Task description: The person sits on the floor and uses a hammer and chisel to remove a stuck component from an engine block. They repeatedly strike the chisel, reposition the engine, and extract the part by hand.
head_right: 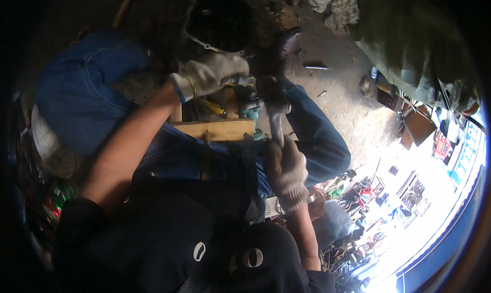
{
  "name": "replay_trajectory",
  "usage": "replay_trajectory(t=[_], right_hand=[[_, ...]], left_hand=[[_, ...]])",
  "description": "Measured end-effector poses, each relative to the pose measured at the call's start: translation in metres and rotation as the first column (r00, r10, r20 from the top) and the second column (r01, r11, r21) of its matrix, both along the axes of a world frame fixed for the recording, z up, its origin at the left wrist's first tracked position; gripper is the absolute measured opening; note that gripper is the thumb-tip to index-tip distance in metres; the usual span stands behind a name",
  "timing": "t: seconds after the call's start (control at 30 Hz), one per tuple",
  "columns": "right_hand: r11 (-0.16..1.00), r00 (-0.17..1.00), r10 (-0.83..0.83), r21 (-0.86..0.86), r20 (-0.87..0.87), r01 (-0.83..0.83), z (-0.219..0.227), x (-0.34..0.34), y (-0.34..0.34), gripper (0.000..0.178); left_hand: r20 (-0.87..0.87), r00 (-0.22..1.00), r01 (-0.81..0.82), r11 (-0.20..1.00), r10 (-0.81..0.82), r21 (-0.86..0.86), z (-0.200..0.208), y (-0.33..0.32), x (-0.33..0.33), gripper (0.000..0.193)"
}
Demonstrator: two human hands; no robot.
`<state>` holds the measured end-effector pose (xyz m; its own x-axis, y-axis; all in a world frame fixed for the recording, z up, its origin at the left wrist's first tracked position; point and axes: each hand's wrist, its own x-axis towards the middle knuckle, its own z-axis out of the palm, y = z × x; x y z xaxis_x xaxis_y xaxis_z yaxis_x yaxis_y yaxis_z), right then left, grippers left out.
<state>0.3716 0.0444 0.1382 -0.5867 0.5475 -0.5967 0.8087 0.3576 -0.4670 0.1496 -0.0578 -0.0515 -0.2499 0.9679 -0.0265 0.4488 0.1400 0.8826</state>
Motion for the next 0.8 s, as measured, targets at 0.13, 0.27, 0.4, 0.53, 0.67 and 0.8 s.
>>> replay_trajectory(t=[0.13, 0.27, 0.4, 0.53, 0.67, 0.8], right_hand=[[0.812, 0.822, -0.527, -0.414, -0.216, 0.411, -0.013, 0.003, -0.001, 0.023], [0.910, 0.818, 0.372, 0.345, -0.439, -0.229, 0.001, 0.007, 0.013, 0.032], [0.922, 0.898, -0.352, -0.262, -0.265, 0.284, 0.004, 0.020, 0.013, 0.039], [0.834, 0.872, -0.477, -0.367, -0.106, 0.411, -0.008, 0.040, -0.004, 0.043], [0.871, 0.909, -0.405, -0.341, -0.093, 0.353, -0.015, 0.054, -0.017, 0.051], [0.899, 0.934, -0.357, -0.280, -0.026, 0.336, -0.019, 0.057, -0.017, 0.052]], left_hand=[[-0.028, 1.000, 0.008, 0.997, -0.010, -0.075, -0.001, 0.001, 0.011, 0.021], [-0.121, 0.992, 0.026, 0.994, -0.039, -0.111, 0.011, 0.006, 0.019, 0.015], [-0.174, 0.977, 0.125, 0.992, -0.125, -0.011, 0.028, -0.001, 0.037, 0.018], [-0.138, 0.976, 0.167, 0.986, -0.168, -0.022, 0.036, -0.006, 0.043, 0.026], [-0.069, 0.987, 0.132, 0.983, -0.142, -0.130, 0.039, -0.008, 0.040, 0.027], [-0.131, 0.984, 0.110, 0.991, -0.119, -0.077, 0.039, -0.007, 0.038, 0.029]])
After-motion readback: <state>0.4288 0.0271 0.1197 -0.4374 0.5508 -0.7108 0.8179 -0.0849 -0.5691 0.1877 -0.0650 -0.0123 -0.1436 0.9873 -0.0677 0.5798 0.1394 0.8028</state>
